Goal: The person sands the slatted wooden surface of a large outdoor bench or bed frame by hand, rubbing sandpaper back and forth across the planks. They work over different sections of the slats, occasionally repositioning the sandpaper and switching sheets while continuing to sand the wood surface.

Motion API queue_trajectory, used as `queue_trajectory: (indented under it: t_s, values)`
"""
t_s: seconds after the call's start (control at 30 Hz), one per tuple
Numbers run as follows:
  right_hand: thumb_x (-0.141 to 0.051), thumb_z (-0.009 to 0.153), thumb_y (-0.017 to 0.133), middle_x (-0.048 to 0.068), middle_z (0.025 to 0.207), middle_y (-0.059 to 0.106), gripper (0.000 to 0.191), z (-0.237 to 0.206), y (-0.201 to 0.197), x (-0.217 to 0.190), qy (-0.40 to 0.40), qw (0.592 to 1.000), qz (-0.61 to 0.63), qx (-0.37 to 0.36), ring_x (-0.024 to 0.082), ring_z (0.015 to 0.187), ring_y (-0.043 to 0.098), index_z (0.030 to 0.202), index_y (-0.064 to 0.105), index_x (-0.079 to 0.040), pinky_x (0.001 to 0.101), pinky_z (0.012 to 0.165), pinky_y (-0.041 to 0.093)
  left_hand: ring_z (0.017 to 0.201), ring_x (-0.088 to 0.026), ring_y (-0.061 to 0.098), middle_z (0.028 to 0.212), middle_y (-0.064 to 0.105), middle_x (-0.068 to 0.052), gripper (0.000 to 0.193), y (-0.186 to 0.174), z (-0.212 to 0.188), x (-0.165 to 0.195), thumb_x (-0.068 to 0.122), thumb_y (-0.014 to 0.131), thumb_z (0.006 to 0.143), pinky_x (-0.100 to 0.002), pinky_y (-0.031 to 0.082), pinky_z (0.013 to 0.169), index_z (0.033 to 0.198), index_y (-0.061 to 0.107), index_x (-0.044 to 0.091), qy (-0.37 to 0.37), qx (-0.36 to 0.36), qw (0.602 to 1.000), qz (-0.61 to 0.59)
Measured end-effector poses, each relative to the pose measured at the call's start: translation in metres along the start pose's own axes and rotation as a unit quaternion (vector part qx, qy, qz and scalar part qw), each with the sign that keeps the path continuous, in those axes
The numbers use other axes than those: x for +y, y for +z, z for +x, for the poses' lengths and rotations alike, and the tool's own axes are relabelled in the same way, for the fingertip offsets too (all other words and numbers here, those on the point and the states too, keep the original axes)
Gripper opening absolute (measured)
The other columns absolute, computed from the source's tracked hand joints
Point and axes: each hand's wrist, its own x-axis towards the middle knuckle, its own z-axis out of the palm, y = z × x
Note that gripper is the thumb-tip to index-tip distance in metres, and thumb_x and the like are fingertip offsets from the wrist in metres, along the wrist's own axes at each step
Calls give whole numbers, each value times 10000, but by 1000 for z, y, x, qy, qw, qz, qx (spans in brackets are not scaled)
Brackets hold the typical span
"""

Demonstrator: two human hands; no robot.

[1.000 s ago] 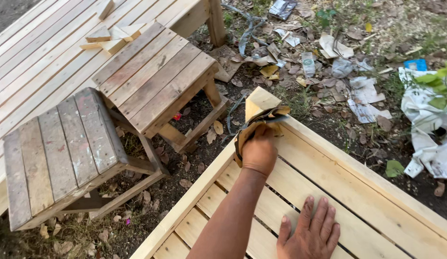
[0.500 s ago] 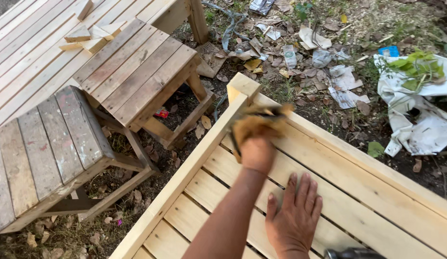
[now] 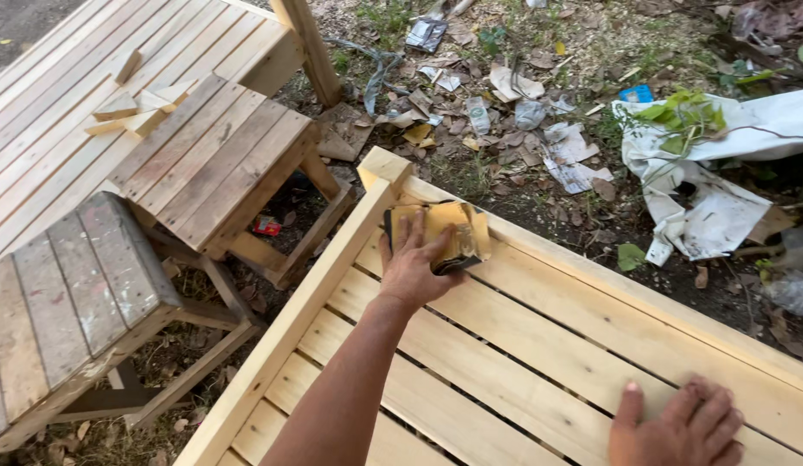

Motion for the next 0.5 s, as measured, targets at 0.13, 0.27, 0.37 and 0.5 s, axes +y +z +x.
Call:
queue_trajectory:
  t_s: [0.13,0.27,0.37,0.5]
  values:
    - [-579,1004,518,280,1615,329,847,-15,16,8,5,1000,-15,1,468,1539,270,1567,431,48,623,1282,185,1552,-327,27,1690,105,-121,650,42,-13,43,241,615,881,-694,-32,1157,1476,475,462,28,34,994,96]
    - [-601,1069,537,283,1592,362,792,-28,15,4,8,1000,-10,3,461,1484,294,1508,459,53,620,1251,211,1594,-374,28,1737,140,-159,655,131,-71,151,188,564,893,-683,-8,1213,1521,444,327,162,19,985,60]
    - [-593,1011,569,267,1590,382,803,-24,10,2,19,999,-24,-12,452,1475,316,1503,486,36,616,1242,224,1592,-340,12,1723,128,-155,688,154,-84,146,187,548,879,-677,-83,1195,1541,423,323,239,-43,970,-8]
    - [-576,960,589,276,1568,401,809,-21,10,3,10,999,-46,-10,449,1454,348,1482,502,35,598,1231,242,1593,-256,176,1759,178,-96,660,110,-30,29,279,401,1030,-570,260,1186,1656,211,187,97,149,961,-212]
